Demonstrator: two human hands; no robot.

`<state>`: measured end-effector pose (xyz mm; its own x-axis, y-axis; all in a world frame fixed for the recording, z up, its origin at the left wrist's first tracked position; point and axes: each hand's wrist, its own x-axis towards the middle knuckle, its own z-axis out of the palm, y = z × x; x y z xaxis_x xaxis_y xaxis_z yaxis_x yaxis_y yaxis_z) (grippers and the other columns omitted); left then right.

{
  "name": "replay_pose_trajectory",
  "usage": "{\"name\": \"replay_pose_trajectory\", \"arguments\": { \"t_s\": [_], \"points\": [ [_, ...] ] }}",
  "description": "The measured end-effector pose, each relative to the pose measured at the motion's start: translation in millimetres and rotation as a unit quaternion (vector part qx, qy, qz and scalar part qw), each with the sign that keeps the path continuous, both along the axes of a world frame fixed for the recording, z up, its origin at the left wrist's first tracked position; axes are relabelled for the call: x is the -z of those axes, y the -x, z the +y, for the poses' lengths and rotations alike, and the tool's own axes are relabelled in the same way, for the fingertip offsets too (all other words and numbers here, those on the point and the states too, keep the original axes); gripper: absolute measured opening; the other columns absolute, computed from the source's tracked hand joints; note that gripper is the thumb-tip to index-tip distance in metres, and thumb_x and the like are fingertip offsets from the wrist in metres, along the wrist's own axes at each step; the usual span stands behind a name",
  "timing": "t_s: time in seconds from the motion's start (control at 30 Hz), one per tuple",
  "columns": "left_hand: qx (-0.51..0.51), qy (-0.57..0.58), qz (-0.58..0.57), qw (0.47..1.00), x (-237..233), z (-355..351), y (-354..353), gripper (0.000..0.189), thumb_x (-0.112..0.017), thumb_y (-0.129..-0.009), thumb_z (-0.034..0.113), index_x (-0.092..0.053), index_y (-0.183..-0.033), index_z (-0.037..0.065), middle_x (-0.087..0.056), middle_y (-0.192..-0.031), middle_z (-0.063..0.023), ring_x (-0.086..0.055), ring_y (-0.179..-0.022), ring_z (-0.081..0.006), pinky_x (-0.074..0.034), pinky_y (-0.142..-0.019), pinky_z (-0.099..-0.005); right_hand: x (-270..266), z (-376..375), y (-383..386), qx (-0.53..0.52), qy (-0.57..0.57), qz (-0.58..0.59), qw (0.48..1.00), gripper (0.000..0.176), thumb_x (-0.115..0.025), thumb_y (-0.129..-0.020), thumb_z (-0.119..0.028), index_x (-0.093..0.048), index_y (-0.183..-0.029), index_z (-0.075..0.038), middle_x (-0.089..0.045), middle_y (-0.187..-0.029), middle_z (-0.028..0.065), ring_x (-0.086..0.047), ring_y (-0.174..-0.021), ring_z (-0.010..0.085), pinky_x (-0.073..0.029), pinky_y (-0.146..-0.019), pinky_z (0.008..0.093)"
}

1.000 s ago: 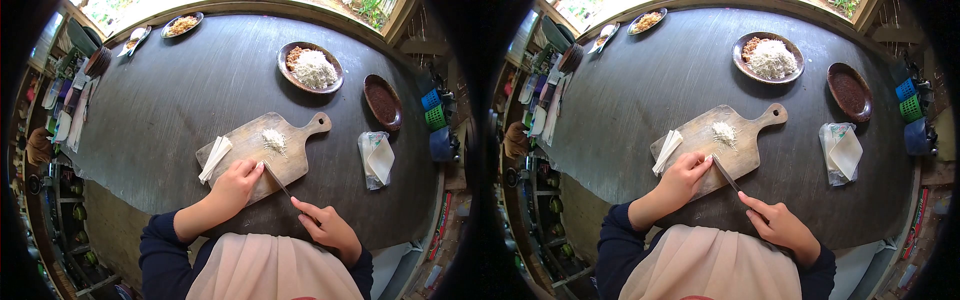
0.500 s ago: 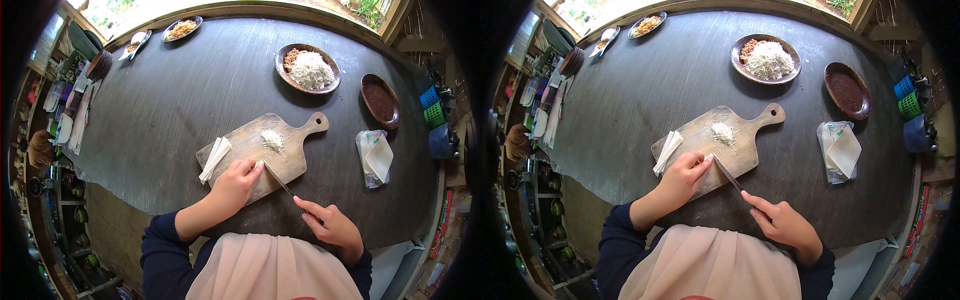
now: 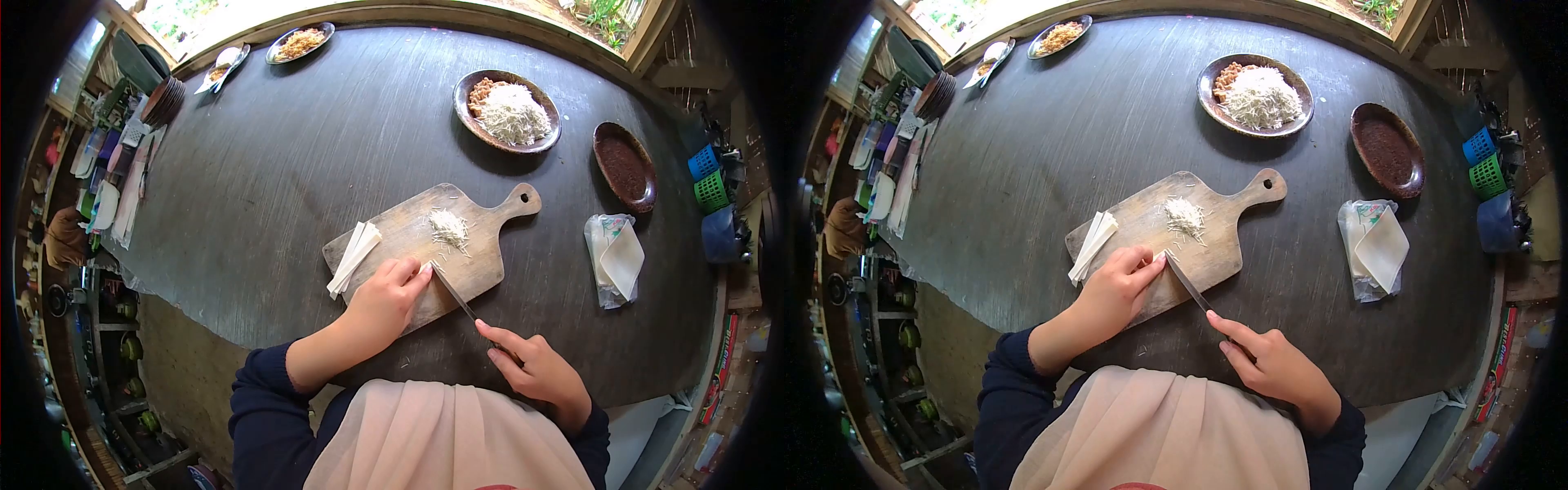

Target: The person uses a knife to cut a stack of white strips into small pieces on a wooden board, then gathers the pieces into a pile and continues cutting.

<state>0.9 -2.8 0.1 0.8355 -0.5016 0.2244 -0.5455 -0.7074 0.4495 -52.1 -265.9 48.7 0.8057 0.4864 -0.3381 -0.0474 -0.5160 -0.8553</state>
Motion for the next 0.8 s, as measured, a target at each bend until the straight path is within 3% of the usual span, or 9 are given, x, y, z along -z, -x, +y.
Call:
{"name": "replay_pose_trajectory", "arguments": {
  "t_s": [0.27,0.5,0.8],
  "points": [
    [-0.004,-0.007,-0.01,1.0,0.0,-1.3,0.5,0.028,-0.065,-0.084,0.001,-0.066,-0.112,0.0,-0.058,-0.104,-0.0109,-0.06,-0.094,-0.0262,-0.052,-0.078,-0.0336,10.6,9.2,7.6,0.009,0.001,-0.055,0.998,0.044,-0.058,-0.094,-0.01,-0.052,-0.137,-0.012,-0.057,-0.062,0.0214,-0.058,-0.052,0.0371,-0.046,-0.053,0.0396],
    [-0.01,0.0,0.005,1.0,-2.6,-2.1,1.9,0.029,-0.066,-0.084,0.0,-0.066,-0.113,0.001,-0.058,-0.104,-0.011,-0.06,-0.093,-0.0265,-0.051,-0.079,-0.0339,0.8,-5.5,5.5,-0.018,0.021,-0.054,0.998,0.043,-0.058,-0.094,-0.009,-0.053,-0.137,-0.012,-0.056,-0.061,0.0197,-0.056,-0.049,0.0351,-0.046,-0.052,0.0395],
    [-0.001,0.002,-0.003,1.0,0.5,0.4,-0.3,0.028,-0.065,-0.084,0.0,-0.066,-0.112,0.001,-0.058,-0.104,-0.0106,-0.059,-0.093,-0.027,-0.051,-0.08,-0.0347,2.2,6.7,4.4,0.022,0.002,-0.021,1.0,0.044,-0.058,-0.094,-0.009,-0.053,-0.137,-0.011,-0.055,-0.061,0.0198,-0.054,-0.048,0.0326,-0.046,-0.053,0.0376]
  ]
}}
